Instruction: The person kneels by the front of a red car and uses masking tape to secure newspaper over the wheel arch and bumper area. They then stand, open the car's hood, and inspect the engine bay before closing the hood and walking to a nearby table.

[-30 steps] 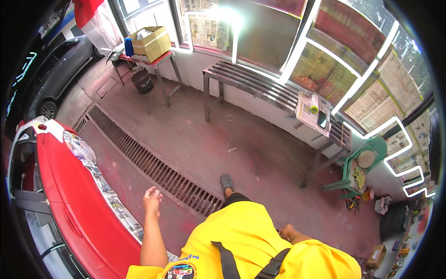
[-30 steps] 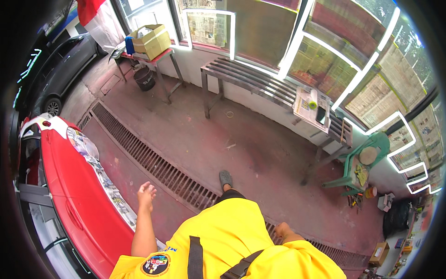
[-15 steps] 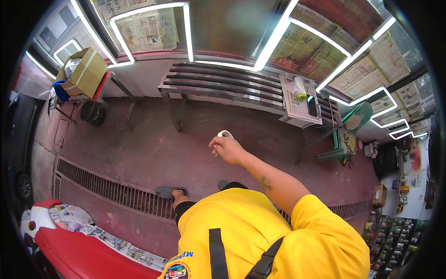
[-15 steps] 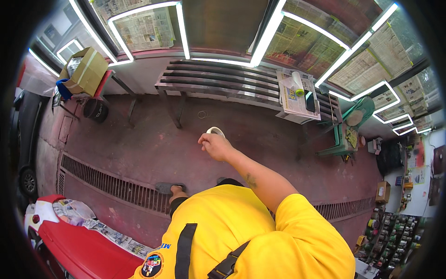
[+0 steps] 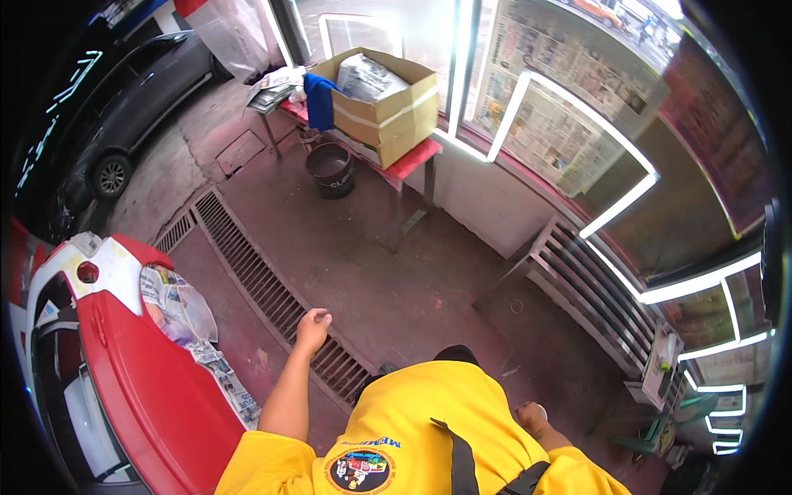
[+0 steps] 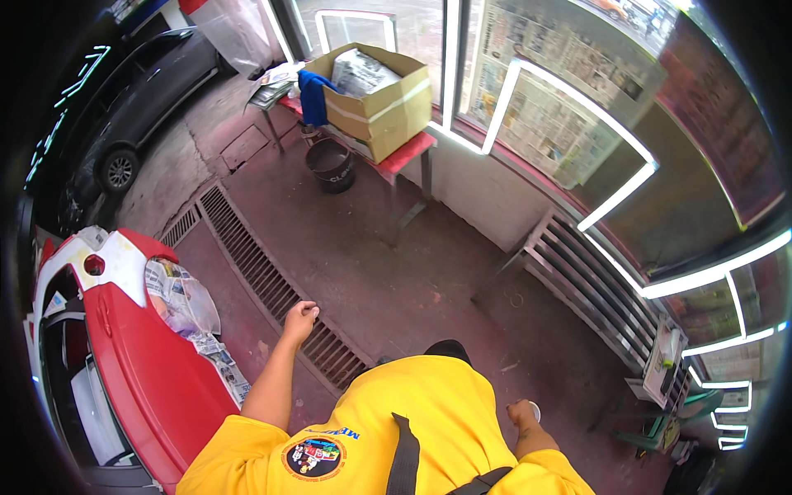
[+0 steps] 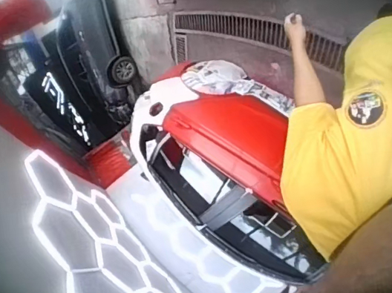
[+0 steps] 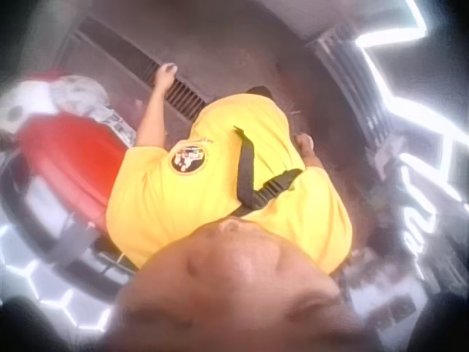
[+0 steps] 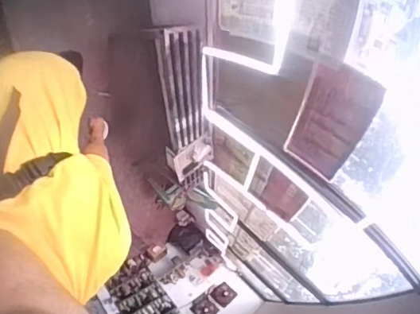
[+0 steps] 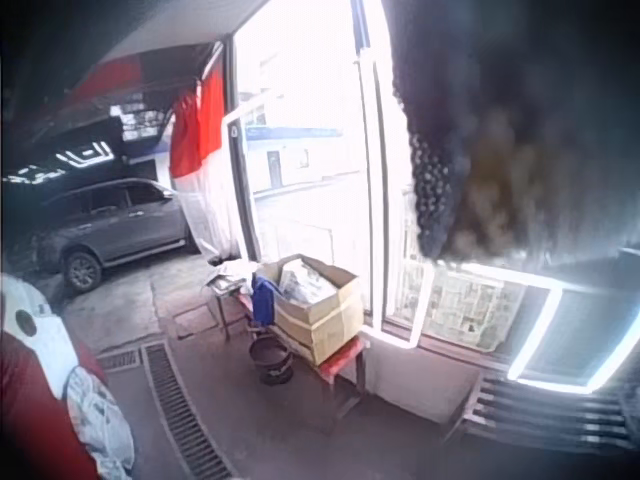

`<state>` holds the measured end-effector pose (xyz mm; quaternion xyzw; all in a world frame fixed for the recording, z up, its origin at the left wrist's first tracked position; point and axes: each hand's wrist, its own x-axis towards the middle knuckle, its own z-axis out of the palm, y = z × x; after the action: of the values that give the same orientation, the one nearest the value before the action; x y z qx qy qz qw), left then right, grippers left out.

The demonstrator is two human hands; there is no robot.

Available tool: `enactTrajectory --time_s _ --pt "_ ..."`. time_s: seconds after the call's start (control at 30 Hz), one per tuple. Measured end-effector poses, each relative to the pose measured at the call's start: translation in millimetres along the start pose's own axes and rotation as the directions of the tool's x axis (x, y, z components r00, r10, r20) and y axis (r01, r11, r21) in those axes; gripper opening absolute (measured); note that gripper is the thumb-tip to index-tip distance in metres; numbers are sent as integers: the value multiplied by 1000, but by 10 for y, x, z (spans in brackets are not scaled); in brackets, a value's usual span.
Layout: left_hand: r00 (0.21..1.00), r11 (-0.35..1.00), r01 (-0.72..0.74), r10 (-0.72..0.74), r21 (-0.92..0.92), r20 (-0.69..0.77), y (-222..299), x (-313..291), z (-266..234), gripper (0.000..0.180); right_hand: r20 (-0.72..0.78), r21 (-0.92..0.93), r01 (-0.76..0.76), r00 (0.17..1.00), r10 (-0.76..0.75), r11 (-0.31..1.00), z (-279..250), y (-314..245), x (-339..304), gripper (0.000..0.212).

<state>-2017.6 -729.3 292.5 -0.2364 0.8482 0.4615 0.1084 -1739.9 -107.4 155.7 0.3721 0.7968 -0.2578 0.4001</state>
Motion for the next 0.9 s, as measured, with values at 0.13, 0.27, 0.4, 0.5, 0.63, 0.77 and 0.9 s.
enactTrajectory --time_s 0.13,0.27,0.4,0.5,0.63,0.77,0.9 --pt "988 970 131 -109 -207 112 252 971 -159 34 -157 -77 144 975 -155 986 -68 -1220 267 38" --pt "988 962 110 -80 -251 128 250 1696 -231 35 -246 -42 398 885 -395 916 -577 -3337 475 32" --pt "974 926 219 -189 -308 125 460 2300 -209 35 -627 -225 773 351 -696 593 -1552 -5660 349 18" --pt "959 923 284 -276 -258 67 349 2698 -583 33 -710 -238 936 15 -704 260 -2281 -7518 -163 20" --pt "939 907 286 -329 -310 -96 319 3209 -1085 32 -627 -389 918 -327 -707 -80 -2945 -9433 -872 26" --pt "903 844 312 -406 -437 -141 158 3771 -1439 30 -576 -384 883 -457 -678 -269 -2736 -10588 -1443 32" --pt "903 836 286 -399 -469 -160 167 4770 -1932 28 -416 -339 846 -527 -741 -412 -1882 -11271 -1431 34"
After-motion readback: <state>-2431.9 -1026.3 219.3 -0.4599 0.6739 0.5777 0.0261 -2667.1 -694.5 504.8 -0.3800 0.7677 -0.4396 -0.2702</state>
